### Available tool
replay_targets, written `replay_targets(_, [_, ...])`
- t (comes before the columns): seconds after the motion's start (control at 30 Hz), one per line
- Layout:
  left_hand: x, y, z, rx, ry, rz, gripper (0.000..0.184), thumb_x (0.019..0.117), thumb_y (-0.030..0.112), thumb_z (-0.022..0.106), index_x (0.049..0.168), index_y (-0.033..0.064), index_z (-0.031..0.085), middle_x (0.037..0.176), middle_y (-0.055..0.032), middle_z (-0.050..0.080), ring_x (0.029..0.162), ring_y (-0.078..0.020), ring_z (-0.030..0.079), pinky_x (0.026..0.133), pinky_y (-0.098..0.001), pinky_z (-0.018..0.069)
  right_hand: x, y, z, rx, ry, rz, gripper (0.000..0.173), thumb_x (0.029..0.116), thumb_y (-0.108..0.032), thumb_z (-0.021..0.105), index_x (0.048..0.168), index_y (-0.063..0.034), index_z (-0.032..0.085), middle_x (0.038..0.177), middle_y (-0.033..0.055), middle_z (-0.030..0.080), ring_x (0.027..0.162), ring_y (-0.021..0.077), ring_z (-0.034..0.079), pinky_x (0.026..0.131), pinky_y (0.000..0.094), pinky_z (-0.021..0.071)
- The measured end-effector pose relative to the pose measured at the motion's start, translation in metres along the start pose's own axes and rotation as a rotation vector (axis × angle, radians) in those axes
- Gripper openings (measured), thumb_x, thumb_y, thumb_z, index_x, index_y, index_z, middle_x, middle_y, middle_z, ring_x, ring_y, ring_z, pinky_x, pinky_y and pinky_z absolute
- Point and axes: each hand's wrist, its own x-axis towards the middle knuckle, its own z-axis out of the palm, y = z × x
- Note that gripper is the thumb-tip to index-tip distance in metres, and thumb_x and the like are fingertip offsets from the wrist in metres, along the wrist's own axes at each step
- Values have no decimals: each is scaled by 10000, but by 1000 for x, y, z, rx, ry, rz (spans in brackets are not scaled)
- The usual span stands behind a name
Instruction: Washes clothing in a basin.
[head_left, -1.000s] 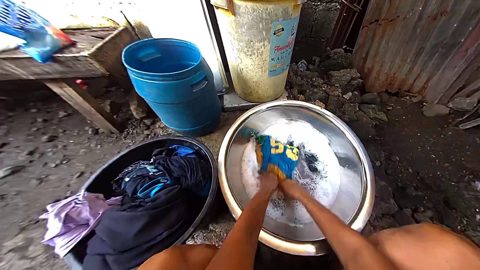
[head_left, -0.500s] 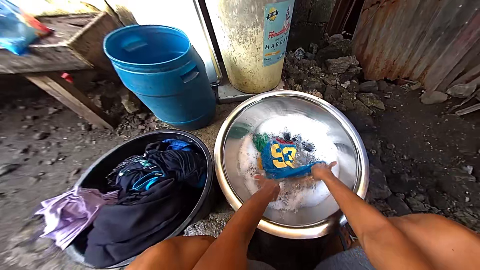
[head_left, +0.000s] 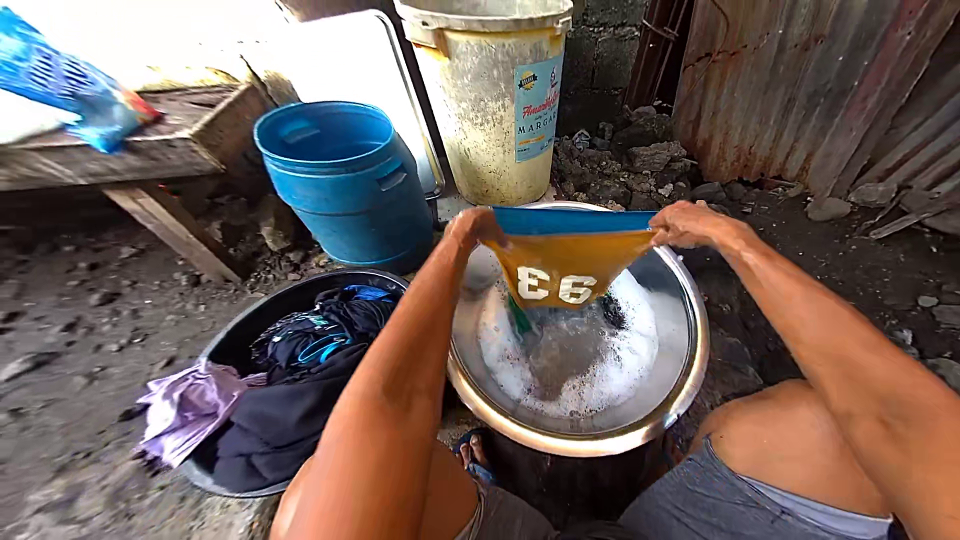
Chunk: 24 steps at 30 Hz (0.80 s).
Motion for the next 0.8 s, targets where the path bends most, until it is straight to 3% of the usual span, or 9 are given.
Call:
replay_targets(0.13, [-19, 10, -55, 228, 138, -48, 500, 812, 184, 840, 1215, -44, 650, 1280, -291, 623, 1244, -480, 564, 954, -742, 421, -20, 1, -57, 176, 254, -176, 212, 988, -139, 685, 955, 70, 695, 934, 261, 673, 942, 418, 655, 888, 611, 488])
replay_targets(0.23, [-41, 12, -73, 300, 226, -36, 314, 964, 147, 662, 1215, -42, 649, 1321, -290, 601, 1288, -478, 532, 1014, -721, 375, -21, 3, -85, 165, 414, -239, 281, 967, -175, 705, 807, 41, 623, 732, 197, 591, 733, 362, 606, 694, 580, 462])
replay_targets(0.27, [-47, 12, -78, 319, 254, -26, 281, 990, 128, 616, 1206, -49, 649, 1306, -294, 605, 1280, -479, 537, 1019, -709, 374, -23, 1, -93, 170, 430, -230, 292, 977, -178, 700, 803, 41, 614, 719, 190, 578, 713, 352, 590, 685, 574, 452])
replay_targets(0.4, [-57, 5, -93, 352, 322, 8, 210, 1004, 99, 561, 1130, -35, 663, 1232, -281, 636, 1223, -467, 574, 993, -687, 386, -31, -14, -115, 213, 473, -110, 261, 1011, -207, 661, 879, 18, 641, 808, 193, 690, 780, 352, 696, 777, 581, 519])
replay_targets(0.47, [-63, 5, -102, 337, 301, 27, 214, 1004, 114, 576, 1130, -34, 665, 1230, -289, 633, 1226, -480, 570, 984, -699, 400, -38, -21, -122, 254, 523, -89, 249, 1008, -198, 661, 884, 18, 640, 832, 194, 688, 797, 348, 692, 786, 590, 511])
replay_targets(0.57, [-70, 0, -123, 386, 220, 163, 178, 996, 109, 623, 1024, -53, 690, 1090, -285, 663, 1113, -476, 616, 922, -666, 456, -49, -27, -133, 370, 589, -97, 242, 979, -198, 693, 908, 28, 644, 860, 187, 705, 806, 308, 699, 810, 571, 520])
replay_targets(0.67, [-89, 0, -142, 337, 110, 266, 218, 1052, 156, 567, 1023, -2, 714, 988, -207, 680, 954, -366, 639, 853, -607, 462, -53, -33, -140, 565, 657, -172, 189, 920, -149, 728, 872, -7, 614, 814, 73, 668, 706, 143, 699, 743, 381, 622])
replay_targets(0.77, [-102, -3, -141, 8, 31, 292, 259, 1081, 240, 519, 1117, 63, 703, 977, -84, 680, 842, -167, 615, 794, -399, 514, -49, -46, -151, 683, 757, -220, 161, 879, -116, 736, 871, -29, 601, 816, 11, 648, 697, 74, 683, 734, 314, 627])
replay_targets(0.8, [-101, -7, -135, -144, 25, 365, 249, 1072, 241, 524, 1057, 80, 715, 904, -24, 686, 781, -94, 619, 736, -307, 526, -42, -53, -154, 721, 804, -224, 158, 870, -113, 735, 883, -32, 600, 839, 10, 647, 715, 70, 680, 745, 310, 625])
